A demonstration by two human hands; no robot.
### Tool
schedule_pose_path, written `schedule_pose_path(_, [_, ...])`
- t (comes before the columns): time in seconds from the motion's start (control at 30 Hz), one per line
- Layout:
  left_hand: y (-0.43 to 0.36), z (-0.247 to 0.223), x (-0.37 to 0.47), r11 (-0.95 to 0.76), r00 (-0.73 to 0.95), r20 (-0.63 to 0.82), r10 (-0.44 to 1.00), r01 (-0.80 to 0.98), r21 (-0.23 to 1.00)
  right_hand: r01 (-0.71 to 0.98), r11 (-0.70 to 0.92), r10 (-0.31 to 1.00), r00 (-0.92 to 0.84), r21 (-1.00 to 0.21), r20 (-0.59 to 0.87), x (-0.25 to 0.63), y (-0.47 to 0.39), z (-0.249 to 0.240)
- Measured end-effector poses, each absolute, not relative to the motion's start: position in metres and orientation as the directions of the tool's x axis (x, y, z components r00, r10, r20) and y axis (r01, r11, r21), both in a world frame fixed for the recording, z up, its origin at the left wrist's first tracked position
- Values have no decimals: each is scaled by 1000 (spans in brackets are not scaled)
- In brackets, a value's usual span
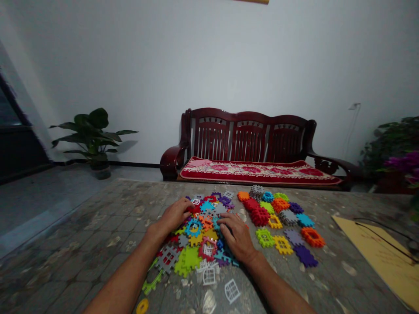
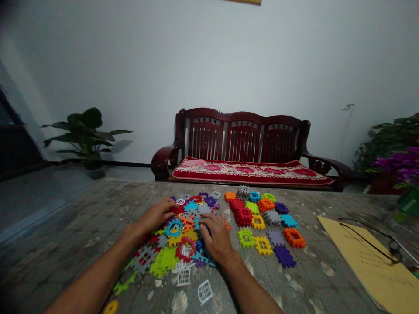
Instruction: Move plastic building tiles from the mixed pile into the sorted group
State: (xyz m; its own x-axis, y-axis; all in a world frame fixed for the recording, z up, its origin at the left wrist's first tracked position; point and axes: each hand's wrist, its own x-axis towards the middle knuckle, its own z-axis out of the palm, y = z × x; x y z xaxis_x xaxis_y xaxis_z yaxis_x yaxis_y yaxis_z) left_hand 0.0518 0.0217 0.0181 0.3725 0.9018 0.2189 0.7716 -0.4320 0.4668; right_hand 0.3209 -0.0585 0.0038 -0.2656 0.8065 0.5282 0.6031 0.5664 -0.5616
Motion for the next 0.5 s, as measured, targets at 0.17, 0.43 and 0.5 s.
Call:
schedule_pose_path(0.17, [17,24,55,-431,380,204,902,808,400,597,559,811,-249,-576,529,321,-57,1])
schedule_pose_path(0.43, [9,32,60,-425,376,203,904,837,345,594,548,818,-237,-588,524,320,-57,2])
schedule_pose_path(0.5, [10,30,60,-395,336,213,917,834,386,594,551,816,-236,-586,528,321,-56,2])
